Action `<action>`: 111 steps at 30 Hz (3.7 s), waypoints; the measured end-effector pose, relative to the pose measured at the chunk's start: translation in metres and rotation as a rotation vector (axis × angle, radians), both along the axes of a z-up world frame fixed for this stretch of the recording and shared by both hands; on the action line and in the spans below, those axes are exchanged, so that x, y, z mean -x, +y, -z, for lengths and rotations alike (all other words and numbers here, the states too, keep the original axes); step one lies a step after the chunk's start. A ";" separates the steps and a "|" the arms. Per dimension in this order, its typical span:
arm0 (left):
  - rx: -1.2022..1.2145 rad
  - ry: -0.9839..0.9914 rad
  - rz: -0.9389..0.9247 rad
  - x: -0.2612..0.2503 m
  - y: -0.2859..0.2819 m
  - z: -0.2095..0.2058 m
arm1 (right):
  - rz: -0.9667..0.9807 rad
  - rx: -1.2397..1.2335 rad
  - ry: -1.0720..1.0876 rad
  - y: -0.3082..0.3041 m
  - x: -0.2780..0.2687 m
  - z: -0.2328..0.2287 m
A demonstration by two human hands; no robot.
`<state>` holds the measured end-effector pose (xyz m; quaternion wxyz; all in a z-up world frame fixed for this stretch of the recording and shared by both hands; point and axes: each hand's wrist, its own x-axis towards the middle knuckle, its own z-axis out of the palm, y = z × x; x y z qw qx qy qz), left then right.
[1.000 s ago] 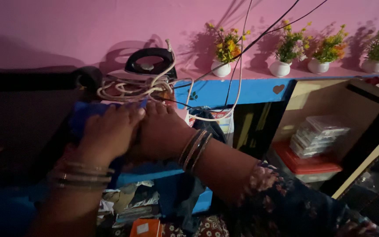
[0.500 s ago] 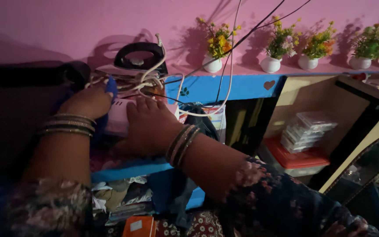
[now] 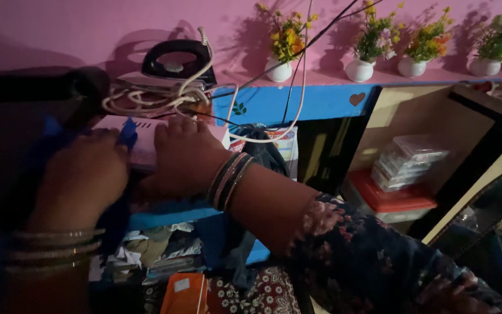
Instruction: The person wipes an iron and a small electronic device with a blue cloth, handling the objects one at a time and turning them over.
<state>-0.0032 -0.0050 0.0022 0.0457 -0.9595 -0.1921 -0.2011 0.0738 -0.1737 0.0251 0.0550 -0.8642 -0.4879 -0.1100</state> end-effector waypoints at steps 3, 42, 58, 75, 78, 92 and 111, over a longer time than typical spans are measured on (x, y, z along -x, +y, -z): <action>0.016 0.206 -0.040 -0.024 0.020 -0.006 | 0.000 0.007 0.042 0.001 0.004 -0.005; 0.244 0.075 0.029 -0.095 0.057 -0.025 | -0.380 -0.312 0.205 -0.031 -0.050 0.018; 0.018 0.049 0.384 -0.118 0.070 -0.019 | -0.385 -0.601 -0.038 -0.036 -0.041 0.040; 0.217 0.053 0.267 -0.090 -0.031 -0.018 | -0.491 -0.862 0.001 -0.042 -0.044 0.063; 0.227 0.044 0.256 -0.074 -0.030 -0.021 | -0.470 -0.843 0.037 -0.049 -0.043 0.076; 0.153 0.082 0.329 -0.069 -0.100 -0.020 | -0.526 -1.096 0.904 -0.042 -0.033 0.123; 0.380 -0.065 -0.227 -0.024 0.063 -0.019 | -0.397 -1.011 0.759 -0.068 -0.035 0.111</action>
